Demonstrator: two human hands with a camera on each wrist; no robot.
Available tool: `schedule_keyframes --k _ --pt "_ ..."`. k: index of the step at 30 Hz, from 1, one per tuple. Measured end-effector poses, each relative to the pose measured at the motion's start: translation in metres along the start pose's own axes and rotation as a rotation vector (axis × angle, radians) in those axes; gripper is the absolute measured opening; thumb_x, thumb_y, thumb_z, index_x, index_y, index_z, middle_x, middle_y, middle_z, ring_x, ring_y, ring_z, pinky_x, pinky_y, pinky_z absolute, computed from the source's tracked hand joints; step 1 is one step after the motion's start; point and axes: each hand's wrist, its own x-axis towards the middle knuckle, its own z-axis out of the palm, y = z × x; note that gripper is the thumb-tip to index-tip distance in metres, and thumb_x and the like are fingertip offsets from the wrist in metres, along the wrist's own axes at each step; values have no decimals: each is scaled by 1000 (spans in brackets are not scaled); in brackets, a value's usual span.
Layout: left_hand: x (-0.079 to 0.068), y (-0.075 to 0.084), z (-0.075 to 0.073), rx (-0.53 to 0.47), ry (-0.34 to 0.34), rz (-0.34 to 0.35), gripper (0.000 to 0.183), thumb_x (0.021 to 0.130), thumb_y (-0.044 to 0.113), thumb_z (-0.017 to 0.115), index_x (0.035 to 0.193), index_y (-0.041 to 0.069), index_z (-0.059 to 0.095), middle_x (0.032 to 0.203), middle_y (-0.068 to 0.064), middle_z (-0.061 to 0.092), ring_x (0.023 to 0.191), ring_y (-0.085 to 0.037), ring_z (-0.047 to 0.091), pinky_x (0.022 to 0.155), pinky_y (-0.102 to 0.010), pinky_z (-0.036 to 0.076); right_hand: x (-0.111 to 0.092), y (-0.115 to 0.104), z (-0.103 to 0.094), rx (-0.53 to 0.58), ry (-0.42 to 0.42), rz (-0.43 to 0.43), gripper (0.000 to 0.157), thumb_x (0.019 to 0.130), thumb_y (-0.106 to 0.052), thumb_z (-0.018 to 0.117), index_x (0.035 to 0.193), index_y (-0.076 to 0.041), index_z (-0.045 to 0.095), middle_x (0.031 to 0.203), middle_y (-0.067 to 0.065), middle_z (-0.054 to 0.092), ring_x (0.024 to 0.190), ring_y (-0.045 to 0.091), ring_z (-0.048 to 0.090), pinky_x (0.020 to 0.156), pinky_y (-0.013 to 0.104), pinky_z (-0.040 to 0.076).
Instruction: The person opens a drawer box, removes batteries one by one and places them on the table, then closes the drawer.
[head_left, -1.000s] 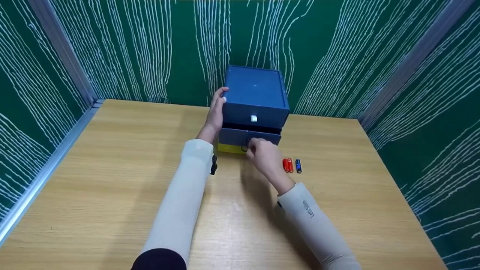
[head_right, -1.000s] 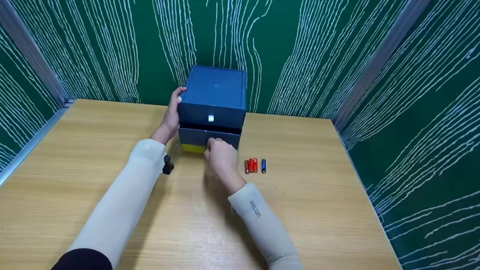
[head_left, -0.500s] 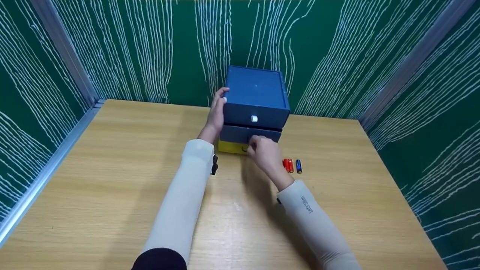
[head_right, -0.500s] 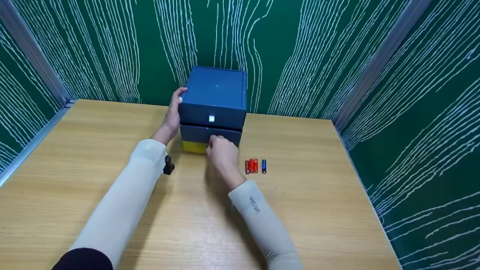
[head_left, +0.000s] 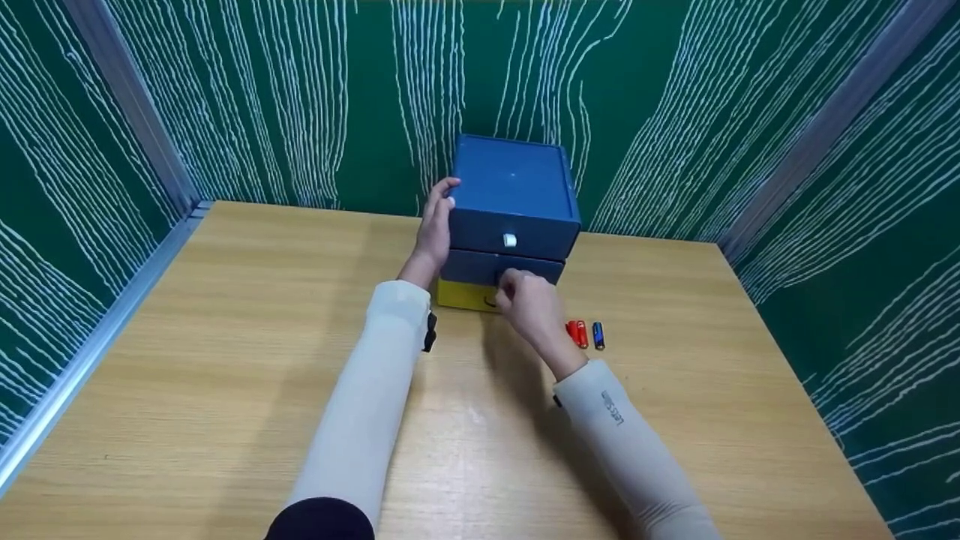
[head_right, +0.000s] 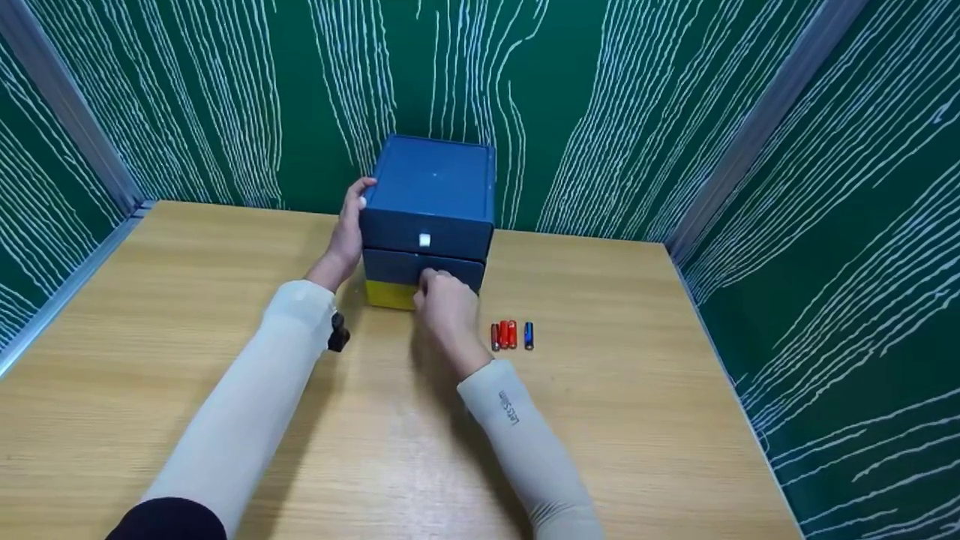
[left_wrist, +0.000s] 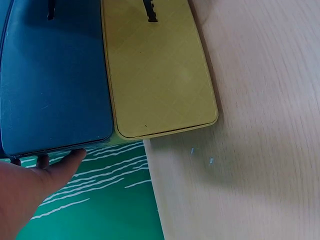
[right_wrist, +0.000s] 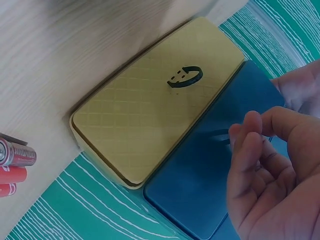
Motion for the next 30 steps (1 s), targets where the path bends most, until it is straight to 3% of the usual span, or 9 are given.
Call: schedule_keyframes --k 5,14,20,23,27,30 --pt "-9 16 2 -9 -6 16 40 91 22 22 130 19 32 143 1 22 128 -18 21 105 -46 12 2 3 1 25 33 -14 5 80 -22 56 84 -20 59 78 -4 58 69 14 51 63 26 47" --pt "-9 17 1 -28 -9 26 40 90 21 22 129 17 32 142 -1 23 126 -17 24 105 -44 14 2 4 1 11 97 -49 6 80 -22 55 82 -19 60 76 -3 58 68 14 52 61 26 47" --pt "-9 16 1 -27 -1 24 41 91 20 22 130 16 32 141 -1 24 126 -17 24 105 -43 15 -7 4 1 57 189 -181 5 76 -23 56 78 -18 56 70 -5 55 61 11 50 53 24 43" --pt "-9 16 1 -34 -1 17 41 91 21 22 130 16 32 142 0 23 126 -17 24 105 -44 14 -13 6 2 92 86 -174 8 75 -30 58 75 -22 56 66 -7 53 57 11 49 49 24 40" --pt "-9 14 1 -40 -1 18 41 91 21 22 130 16 31 142 -1 22 126 -18 24 105 -45 13 -17 7 6 140 -126 -51 12 75 -36 60 76 -24 60 68 -7 57 59 12 51 51 26 42" --pt "-9 14 2 -40 -2 23 40 91 21 22 130 16 32 142 -1 23 127 -18 23 105 -45 13 -17 10 10 144 -204 28 20 74 -37 61 85 -21 63 73 -6 60 64 13 53 56 27 44"
